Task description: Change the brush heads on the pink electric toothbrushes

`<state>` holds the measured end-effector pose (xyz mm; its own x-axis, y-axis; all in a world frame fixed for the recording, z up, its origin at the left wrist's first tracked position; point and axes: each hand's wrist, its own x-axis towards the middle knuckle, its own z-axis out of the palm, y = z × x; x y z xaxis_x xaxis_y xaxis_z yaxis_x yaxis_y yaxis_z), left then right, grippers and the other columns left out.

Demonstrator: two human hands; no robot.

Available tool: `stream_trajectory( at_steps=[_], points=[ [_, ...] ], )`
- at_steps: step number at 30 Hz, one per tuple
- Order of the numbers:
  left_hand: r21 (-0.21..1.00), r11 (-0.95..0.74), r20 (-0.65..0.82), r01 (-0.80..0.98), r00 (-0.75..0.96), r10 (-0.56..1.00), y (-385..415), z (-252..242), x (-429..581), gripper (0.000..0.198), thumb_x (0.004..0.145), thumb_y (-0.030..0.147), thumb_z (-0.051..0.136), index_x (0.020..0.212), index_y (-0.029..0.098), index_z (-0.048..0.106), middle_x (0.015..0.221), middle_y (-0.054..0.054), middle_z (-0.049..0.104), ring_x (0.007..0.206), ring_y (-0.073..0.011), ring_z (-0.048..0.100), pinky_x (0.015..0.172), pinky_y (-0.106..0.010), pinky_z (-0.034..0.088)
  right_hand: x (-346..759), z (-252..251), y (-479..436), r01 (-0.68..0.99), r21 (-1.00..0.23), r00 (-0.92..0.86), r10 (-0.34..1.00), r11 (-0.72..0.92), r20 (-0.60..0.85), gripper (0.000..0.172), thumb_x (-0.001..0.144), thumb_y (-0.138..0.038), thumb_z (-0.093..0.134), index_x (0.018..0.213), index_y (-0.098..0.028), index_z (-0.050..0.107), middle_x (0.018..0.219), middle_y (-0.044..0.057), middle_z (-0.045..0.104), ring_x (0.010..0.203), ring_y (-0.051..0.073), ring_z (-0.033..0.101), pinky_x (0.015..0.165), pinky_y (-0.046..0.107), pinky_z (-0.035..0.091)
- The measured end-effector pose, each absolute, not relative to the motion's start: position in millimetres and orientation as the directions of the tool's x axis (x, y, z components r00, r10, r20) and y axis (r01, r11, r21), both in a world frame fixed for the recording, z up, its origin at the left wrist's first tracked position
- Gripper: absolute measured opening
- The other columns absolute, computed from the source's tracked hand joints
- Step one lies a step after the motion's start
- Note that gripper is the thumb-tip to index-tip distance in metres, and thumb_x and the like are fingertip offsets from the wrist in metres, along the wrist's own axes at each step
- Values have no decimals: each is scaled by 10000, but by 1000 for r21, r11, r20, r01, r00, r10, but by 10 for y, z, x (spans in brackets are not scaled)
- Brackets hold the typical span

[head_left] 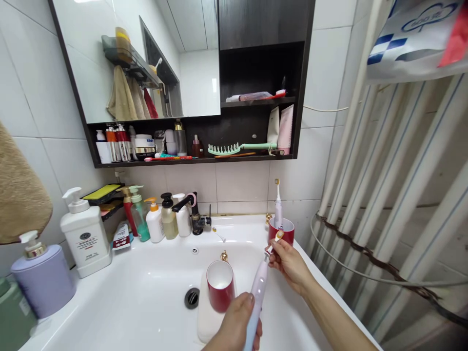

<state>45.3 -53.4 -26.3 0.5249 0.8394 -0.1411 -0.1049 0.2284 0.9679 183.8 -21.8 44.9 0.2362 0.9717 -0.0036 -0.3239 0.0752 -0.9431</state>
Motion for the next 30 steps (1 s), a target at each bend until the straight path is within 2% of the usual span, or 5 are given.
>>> stream_trajectory(
  at_steps=[9,16,24,30],
  points=[
    [961,250,-144,-122,550,823,-570,-194,437,547,520,666,287,683,150,373,384,51,399,245,-50,318,266,-168,198,1814,457,-226,-147,-982,217,972,122,88,192,591,-337,512,571,-152,466,466,-48,496,388,39,405,415,180,345],
    [934,311,-171,-177,544,822,-568,-157,428,552,545,661,251,714,150,370,404,51,401,252,-49,329,271,-170,213,1710,454,-269,-104,-993,175,984,47,28,240,599,-381,485,595,-141,504,503,-21,513,434,56,429,439,192,351],
    [958,203,-68,-200,532,844,-534,-194,416,452,615,589,270,688,155,370,402,53,410,253,-44,333,266,-160,221,1630,457,-277,-57,-996,118,991,64,57,277,615,-417,448,580,-145,491,491,-19,500,430,64,423,443,205,352],
    [975,158,-61,-156,499,865,-526,-199,420,439,615,592,265,664,163,347,404,60,406,249,-38,326,263,-155,202,1609,434,-268,-31,-995,136,987,91,86,282,617,-426,436,570,-151,477,479,-30,479,412,59,401,417,196,334]
  ],
)
